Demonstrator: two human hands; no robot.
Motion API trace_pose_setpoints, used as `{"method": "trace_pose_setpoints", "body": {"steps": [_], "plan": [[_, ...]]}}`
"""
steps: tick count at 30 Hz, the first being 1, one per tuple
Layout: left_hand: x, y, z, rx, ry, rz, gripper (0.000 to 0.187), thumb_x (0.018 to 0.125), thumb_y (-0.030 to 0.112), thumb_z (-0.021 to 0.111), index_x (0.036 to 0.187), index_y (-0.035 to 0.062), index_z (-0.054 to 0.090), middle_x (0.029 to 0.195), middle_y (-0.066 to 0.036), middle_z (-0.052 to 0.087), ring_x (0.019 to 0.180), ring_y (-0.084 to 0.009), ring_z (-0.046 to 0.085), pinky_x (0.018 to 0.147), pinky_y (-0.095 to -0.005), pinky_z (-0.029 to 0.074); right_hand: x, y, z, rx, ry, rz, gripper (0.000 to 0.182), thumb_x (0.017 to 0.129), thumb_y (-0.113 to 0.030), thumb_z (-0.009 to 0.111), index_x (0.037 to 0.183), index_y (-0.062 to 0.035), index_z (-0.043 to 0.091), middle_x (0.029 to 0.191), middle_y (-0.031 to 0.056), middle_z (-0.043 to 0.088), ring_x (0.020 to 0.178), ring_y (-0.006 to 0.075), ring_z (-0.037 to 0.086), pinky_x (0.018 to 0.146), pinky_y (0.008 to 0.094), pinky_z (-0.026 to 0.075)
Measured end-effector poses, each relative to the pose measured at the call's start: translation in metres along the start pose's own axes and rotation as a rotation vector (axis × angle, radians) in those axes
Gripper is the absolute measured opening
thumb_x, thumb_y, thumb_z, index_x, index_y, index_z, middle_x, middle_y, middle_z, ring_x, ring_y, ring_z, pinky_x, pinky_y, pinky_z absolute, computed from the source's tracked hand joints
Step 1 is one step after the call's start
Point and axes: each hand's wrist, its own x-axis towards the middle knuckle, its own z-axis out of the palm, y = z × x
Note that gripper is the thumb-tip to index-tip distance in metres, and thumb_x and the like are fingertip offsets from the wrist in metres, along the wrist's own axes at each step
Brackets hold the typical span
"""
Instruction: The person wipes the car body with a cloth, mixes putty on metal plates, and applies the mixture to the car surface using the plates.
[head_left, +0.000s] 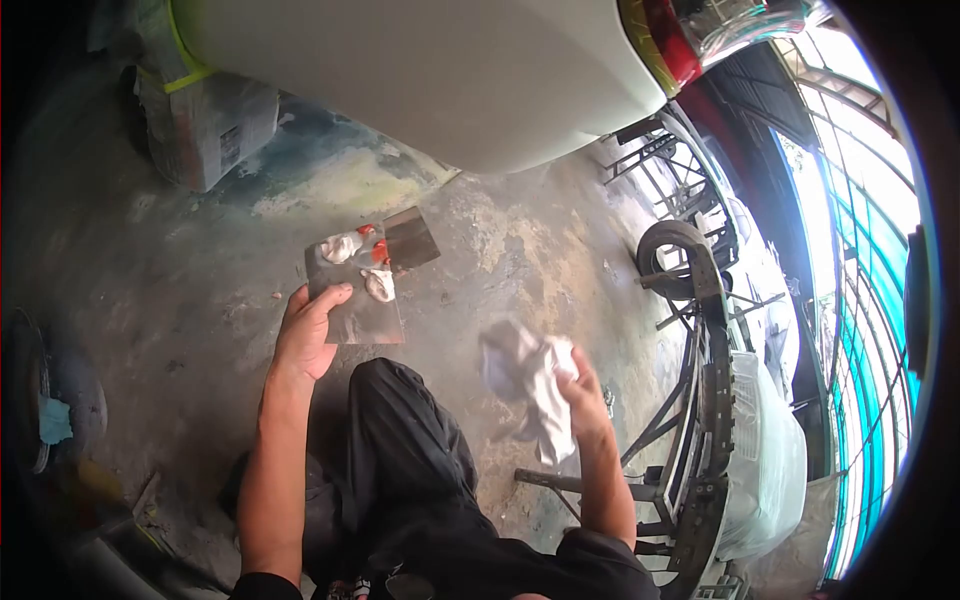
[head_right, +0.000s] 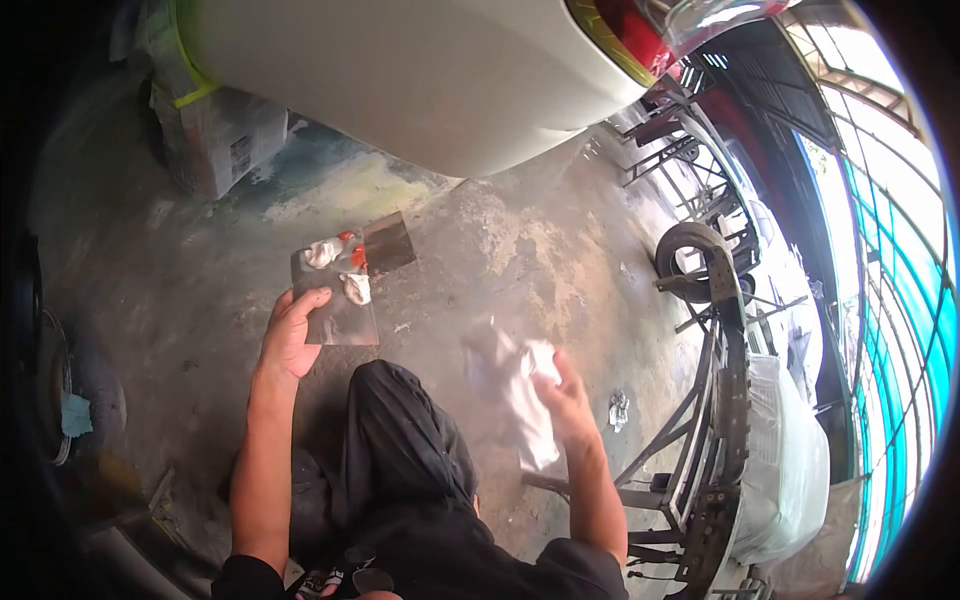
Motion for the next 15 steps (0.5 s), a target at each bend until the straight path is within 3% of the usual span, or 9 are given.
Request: {"method": "trace_pose_setpoints", "body": {"steps": [3, 5, 6, 8, 9, 10, 12, 13, 15], "plan": [[-0.002, 0.000, 0.006, -0.034, 0.026, 0.051, 0.022, 0.088, 0.006, 0.066, 0.110, 0.0057, 0.066, 0.105, -0.004, 0.069, 0.096, -0.0173, 0.067, 0.086, -0.0379, 0.056, 0.038, -0.060, 0.024, -0.037, 0.095, -0.437, 0.034, 0.093, 0.001, 0.057, 0.127, -0.0019, 0.059, 0.100, -0.0009, 0.063, 0.078, 0.0038, 0.057, 0.068, 0.0188, 0.047], [-0.003, -0.007, 0.009, -0.083, -0.022, 0.135, 0.022, 0.088, 0.005, 0.065, 0.111, 0.0046, 0.066, 0.106, -0.005, 0.069, 0.098, -0.0178, 0.067, 0.088, -0.0374, 0.055, 0.047, -0.109, 0.036, -0.461, 0.266, -0.800, 0.032, 0.096, -0.005, 0.059, 0.128, -0.0007, 0.059, 0.101, 0.0018, 0.065, 0.084, 0.0049, 0.059, 0.068, 0.0200, 0.048], [-0.007, -0.005, 0.014, -0.074, -0.008, 0.170, 0.024, 0.089, 0.005, 0.064, 0.113, 0.0028, 0.065, 0.107, -0.005, 0.069, 0.100, -0.0187, 0.066, 0.090, -0.0371, 0.053, 0.047, -0.132, 0.047, -0.546, 0.360, -0.909, 0.028, 0.095, -0.003, 0.058, 0.123, -0.0002, 0.062, 0.098, -0.0014, 0.063, 0.084, 0.0028, 0.055, 0.068, 0.0187, 0.045], [-0.017, -0.002, 0.022, -0.092, -0.008, 0.202, 0.025, 0.089, 0.005, 0.065, 0.115, 0.0025, 0.063, 0.108, -0.005, 0.067, 0.101, -0.0184, 0.065, 0.090, -0.0376, 0.053, 0.063, -0.175, 0.061, -0.873, 0.595, -1.583, 0.030, 0.088, 0.002, 0.066, 0.119, 0.0016, 0.064, 0.102, 0.0086, 0.065, 0.088, 0.0158, 0.062, 0.077, 0.0288, 0.050], [-0.023, -0.002, 0.025, -0.101, -0.003, 0.211, 0.027, 0.090, 0.006, 0.066, 0.116, 0.0024, 0.062, 0.108, -0.005, 0.067, 0.102, -0.0183, 0.065, 0.090, -0.0379, 0.053, 0.072, -0.190, 0.070, -0.898, 0.666, -1.786, 0.034, 0.083, 0.004, 0.073, 0.116, 0.0026, 0.065, 0.107, 0.0161, 0.064, 0.092, 0.0255, 0.064, 0.081, 0.0342, 0.052], [-0.028, -0.002, 0.030, -0.112, 0.000, 0.233, 0.027, 0.090, 0.005, 0.066, 0.116, 0.0024, 0.062, 0.108, -0.005, 0.067, 0.102, -0.0183, 0.065, 0.090, -0.0380, 0.053, 0.085, -0.200, 0.076, -0.945, 0.739, -1.931, 0.038, 0.079, 0.003, 0.077, 0.115, 0.0017, 0.066, 0.115, 0.0177, 0.062, 0.096, 0.0298, 0.063, 0.083, 0.0378, 0.053], [-0.039, -0.003, 0.037, -0.136, 0.022, 0.270, 0.027, 0.089, 0.005, 0.066, 0.116, 0.0024, 0.062, 0.108, -0.005, 0.066, 0.102, -0.0181, 0.065, 0.090, -0.0381, 0.053, 0.114, -0.224, 0.091, -1.159, 0.594, -2.085, 0.053, 0.072, -0.003, 0.084, 0.122, -0.0003, 0.066, 0.129, 0.0225, 0.055, 0.126, 0.0395, 0.054, 0.097, 0.0474, 0.050], [-0.039, -0.004, 0.037, -0.143, 0.036, 0.282, 0.028, 0.089, 0.005, 0.066, 0.116, 0.0024, 0.062, 0.109, -0.005, 0.066, 0.102, -0.0181, 0.065, 0.091, -0.0381, 0.053, 0.125, -0.225, 0.103, -1.292, 0.465, -1.877, 0.053, 0.076, -0.016, 0.083, 0.126, -0.0081, 0.066, 0.139, 0.0197, 0.051, 0.136, 0.0409, 0.044, 0.108, 0.0559, 0.041], [-0.039, -0.008, 0.036, -0.157, 0.059, 0.301, 0.029, 0.089, 0.005, 0.066, 0.118, 0.0024, 0.061, 0.109, -0.005, 0.066, 0.102, -0.0180, 0.064, 0.091, -0.0379, 0.053, 0.143, -0.207, 0.114, -1.589, 0.644, -1.869, 0.052, 0.080, -0.034, 0.079, 0.130, -0.0219, 0.067, 0.149, 0.0093, 0.048, 0.139, 0.0366, 0.042, 0.113, 0.0591, 0.033]]}}
